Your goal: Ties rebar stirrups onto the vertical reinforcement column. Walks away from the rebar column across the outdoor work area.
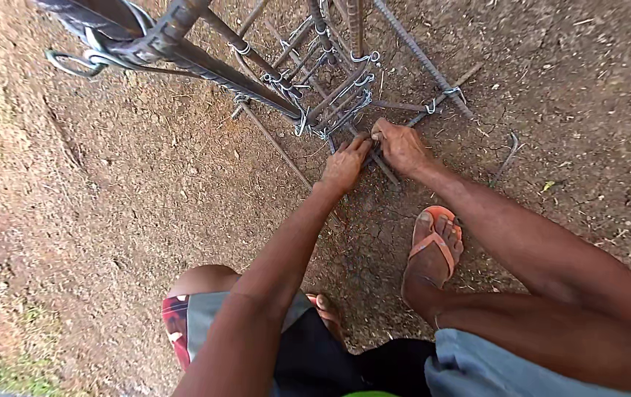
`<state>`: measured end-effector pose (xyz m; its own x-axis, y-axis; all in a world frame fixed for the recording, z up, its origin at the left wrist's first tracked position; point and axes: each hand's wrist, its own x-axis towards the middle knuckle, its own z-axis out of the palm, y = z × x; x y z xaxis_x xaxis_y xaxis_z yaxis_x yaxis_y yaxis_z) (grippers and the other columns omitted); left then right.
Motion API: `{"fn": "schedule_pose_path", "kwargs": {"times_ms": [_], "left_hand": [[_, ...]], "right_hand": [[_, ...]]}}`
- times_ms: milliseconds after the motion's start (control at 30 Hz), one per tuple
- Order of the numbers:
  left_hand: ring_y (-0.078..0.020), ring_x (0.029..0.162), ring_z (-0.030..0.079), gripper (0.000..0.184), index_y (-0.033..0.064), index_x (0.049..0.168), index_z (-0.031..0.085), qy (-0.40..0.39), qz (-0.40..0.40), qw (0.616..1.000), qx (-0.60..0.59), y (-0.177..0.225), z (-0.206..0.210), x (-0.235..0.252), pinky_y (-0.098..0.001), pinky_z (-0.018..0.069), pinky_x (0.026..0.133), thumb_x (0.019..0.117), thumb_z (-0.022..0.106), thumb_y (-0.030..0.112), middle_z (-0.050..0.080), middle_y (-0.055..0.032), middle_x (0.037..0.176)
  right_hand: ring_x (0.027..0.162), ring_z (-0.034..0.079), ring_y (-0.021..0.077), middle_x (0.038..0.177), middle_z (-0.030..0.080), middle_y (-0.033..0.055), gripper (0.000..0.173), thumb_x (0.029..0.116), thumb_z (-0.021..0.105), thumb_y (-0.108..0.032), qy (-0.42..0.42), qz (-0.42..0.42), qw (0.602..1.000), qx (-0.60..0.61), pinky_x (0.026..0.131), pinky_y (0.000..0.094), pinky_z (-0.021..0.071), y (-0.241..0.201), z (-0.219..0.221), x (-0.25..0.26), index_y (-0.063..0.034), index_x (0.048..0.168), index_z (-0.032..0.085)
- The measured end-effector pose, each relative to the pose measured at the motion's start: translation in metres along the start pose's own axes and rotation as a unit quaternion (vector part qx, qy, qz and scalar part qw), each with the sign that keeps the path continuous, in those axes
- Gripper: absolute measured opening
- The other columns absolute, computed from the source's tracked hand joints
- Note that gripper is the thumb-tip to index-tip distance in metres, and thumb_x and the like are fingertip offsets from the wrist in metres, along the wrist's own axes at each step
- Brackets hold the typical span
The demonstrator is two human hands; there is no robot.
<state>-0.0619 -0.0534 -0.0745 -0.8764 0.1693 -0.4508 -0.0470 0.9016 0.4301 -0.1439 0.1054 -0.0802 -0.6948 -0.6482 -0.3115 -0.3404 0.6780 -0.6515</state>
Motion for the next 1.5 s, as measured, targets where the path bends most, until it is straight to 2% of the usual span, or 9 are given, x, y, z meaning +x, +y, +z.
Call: {"fn": "schedule_pose_path", "kwargs": {"times_ms": [233, 433, 600, 733, 833, 1033, 1367, 1433, 1500], "left_hand": [[-0.0358, 0.128, 0.06, 0.033, 0.0115, 0.135, 0.066, 0.073, 0.016, 0.997, -0.037, -0.014, 0.019, -0.007, -0.0487, 0.0516, 0.104, 0.1036, 0.057, 0.01, 0.053, -0.0091, 0.153], [-0.0347, 0.127, 0.062, 0.032, 0.0118, 0.135, 0.068, 0.091, 0.015, 0.994, -0.056, -0.013, 0.018, -0.002, -0.048, 0.051, 0.105, 0.105, 0.057, 0.015, 0.056, -0.0103, 0.15], [-0.0352, 0.113, 0.067, 0.03, 0.0063, 0.131, 0.065, 0.173, -0.067, 0.978, -0.094, 0.026, 0.018, -0.037, -0.0495, 0.0583, 0.092, 0.1031, 0.054, 0.006, 0.061, -0.0168, 0.136], [-0.036, 0.107, 0.069, 0.042, -0.0001, 0.132, 0.059, 0.056, -0.217, 0.96, -0.168, 0.061, 0.022, -0.049, -0.0521, 0.0577, 0.091, 0.1014, 0.061, 0.03, 0.064, -0.0221, 0.124], [-0.0372, 0.108, 0.069, 0.049, -0.0009, 0.129, 0.058, -0.004, -0.257, 0.949, -0.182, 0.062, 0.021, -0.035, -0.0539, 0.0558, 0.093, 0.1083, 0.048, 0.042, 0.066, -0.0232, 0.12], [-0.0402, 0.105, 0.069, 0.045, -0.002, 0.128, 0.056, -0.008, -0.291, 0.944, -0.156, 0.076, 0.026, -0.023, -0.0546, 0.056, 0.09, 0.1132, 0.034, 0.034, 0.066, -0.0254, 0.116], [-0.0425, 0.095, 0.07, 0.039, -0.0006, 0.121, 0.06, 0.034, -0.259, 0.952, -0.16, 0.078, 0.018, -0.024, -0.058, 0.0578, 0.08, 0.1124, 0.038, 0.031, 0.067, -0.0255, 0.106], [-0.0372, 0.087, 0.071, 0.043, -0.0017, 0.114, 0.063, 0.053, -0.239, 0.93, -0.275, 0.066, 0.017, -0.029, -0.0557, 0.0578, 0.078, 0.1125, 0.038, 0.033, 0.069, -0.0221, 0.093], [-0.0243, 0.083, 0.074, 0.05, -0.0042, 0.117, 0.063, 0.055, -0.255, 0.829, -0.494, 0.053, 0.023, -0.034, -0.0436, 0.0628, 0.081, 0.1138, 0.034, 0.036, 0.072, -0.0157, 0.092]], "right_hand": [[0.088, 0.072, 0.035, 0.098, 0.071, 0.0205, 0.023, 0.1073, 0.046, -0.009, 0.101, 0.005, 0.991, 0.09, 0.083, 0.0531, 0.0576, 0.01, 0.014, -0.022, 0.0023, 0.117, 0.064], [0.088, 0.072, 0.0352, 0.098, 0.072, 0.0185, 0.023, 0.1078, 0.047, -0.012, 0.038, 0.0, 0.999, 0.039, 0.085, 0.0552, 0.057, 0.002, 0.0, -0.007, -0.0012, 0.117, 0.065], [0.088, 0.072, 0.0345, 0.098, 0.072, 0.018, 0.022, 0.1077, 0.048, -0.012, 0.048, -0.02, 0.997, 0.049, 0.084, 0.0548, 0.0578, 0.008, 0.001, -0.01, -0.0017, 0.115, 0.065], [0.088, 0.073, 0.0318, 0.097, 0.073, 0.016, 0.022, 0.1083, 0.049, -0.013, 0.032, -0.029, 0.996, 0.082, 0.086, 0.055, 0.0577, 0.015, -0.004, -0.007, -0.0022, 0.114, 0.067], [0.084, 0.072, 0.0315, 0.094, 0.072, 0.0147, 0.019, 0.1082, 0.051, -0.013, 0.043, -0.039, 0.995, 0.084, 0.08, 0.0561, 0.0579, 0.018, -0.004, -0.009, -0.0043, 0.113, 0.067], [0.088, 0.073, 0.0294, 0.097, 0.074, 0.0128, 0.022, 0.109, 0.049, -0.016, 0.001, -0.023, 0.996, 0.087, 0.087, 0.0544, 0.0569, 0.017, -0.009, -0.001, -0.005, 0.115, 0.067], [0.088, 0.073, 0.0289, 0.098, 0.074, 0.0134, 0.024, 0.1088, 0.049, -0.017, 0.013, -0.025, 0.995, 0.096, 0.087, 0.0538, 0.057, 0.015, -0.002, 0.003, -0.0044, 0.115, 0.068], [0.09, 0.073, 0.0276, 0.099, 0.074, 0.0131, 0.024, 0.109, 0.049, -0.017, 0.021, -0.021, 0.994, 0.108, 0.088, 0.0521, 0.0575, 0.016, -0.002, 0.002, -0.0041, 0.114, 0.068], [0.092, 0.074, 0.0269, 0.101, 0.075, 0.0127, 0.024, 0.1092, 0.048, -0.017, 0.023, -0.02, 0.993, 0.118, 0.089, 0.0513, 0.0577, 0.018, -0.002, 0.001, -0.0043, 0.114, 0.068]]}}
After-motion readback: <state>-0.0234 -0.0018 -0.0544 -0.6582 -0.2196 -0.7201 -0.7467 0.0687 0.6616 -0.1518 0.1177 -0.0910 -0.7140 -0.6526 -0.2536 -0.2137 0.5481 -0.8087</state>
